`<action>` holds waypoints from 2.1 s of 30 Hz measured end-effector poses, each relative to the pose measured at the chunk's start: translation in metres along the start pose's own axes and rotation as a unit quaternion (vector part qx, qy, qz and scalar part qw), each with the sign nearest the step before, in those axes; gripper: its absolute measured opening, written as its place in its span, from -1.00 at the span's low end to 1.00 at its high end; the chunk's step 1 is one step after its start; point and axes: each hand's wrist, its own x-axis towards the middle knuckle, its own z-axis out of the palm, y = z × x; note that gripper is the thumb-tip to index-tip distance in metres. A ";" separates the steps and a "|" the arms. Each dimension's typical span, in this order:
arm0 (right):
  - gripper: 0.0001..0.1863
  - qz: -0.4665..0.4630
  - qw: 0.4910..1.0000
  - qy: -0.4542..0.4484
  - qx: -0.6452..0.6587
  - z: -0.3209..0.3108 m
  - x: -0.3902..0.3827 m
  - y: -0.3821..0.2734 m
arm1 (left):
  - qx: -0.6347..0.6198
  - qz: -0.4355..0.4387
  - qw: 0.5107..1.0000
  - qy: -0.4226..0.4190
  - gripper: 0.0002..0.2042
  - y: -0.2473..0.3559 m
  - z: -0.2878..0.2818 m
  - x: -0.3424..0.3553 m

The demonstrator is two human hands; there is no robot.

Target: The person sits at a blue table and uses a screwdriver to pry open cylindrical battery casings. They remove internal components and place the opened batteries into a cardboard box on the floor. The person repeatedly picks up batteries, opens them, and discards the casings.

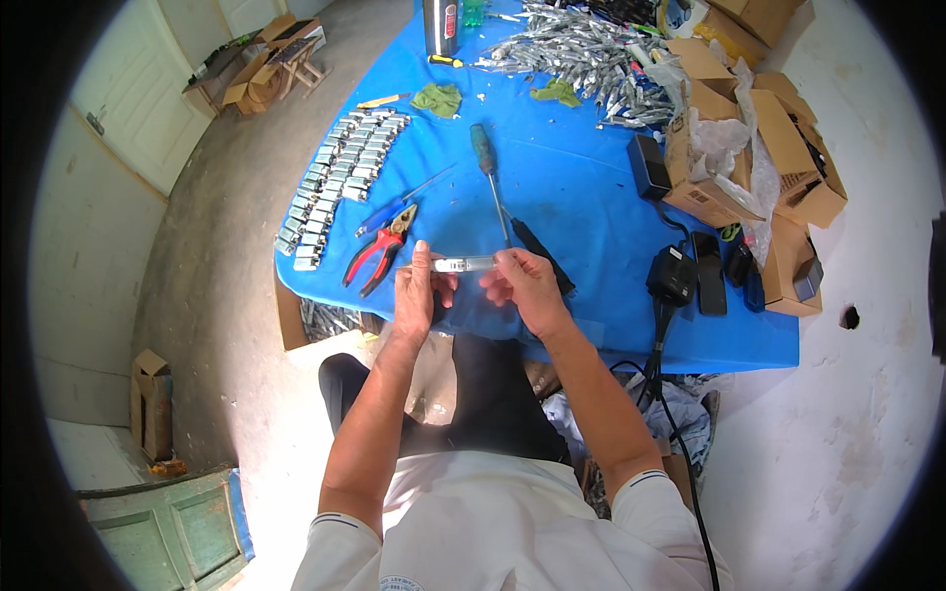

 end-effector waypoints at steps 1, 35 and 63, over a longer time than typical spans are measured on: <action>-0.71 0.003 1.000 -0.001 -0.002 0.002 0.000 -0.001 | -0.004 0.004 1.000 -0.003 -0.37 -0.002 0.000 0.000; -0.83 0.045 0.999 -0.006 0.026 0.001 0.004 -0.001 | 0.043 -0.021 0.999 0.019 -0.41 0.000 -0.001 -0.006; -0.73 0.001 0.995 -0.056 0.081 -0.006 -0.001 0.004 | 0.014 -0.029 0.999 0.008 -0.39 0.000 -0.006 -0.006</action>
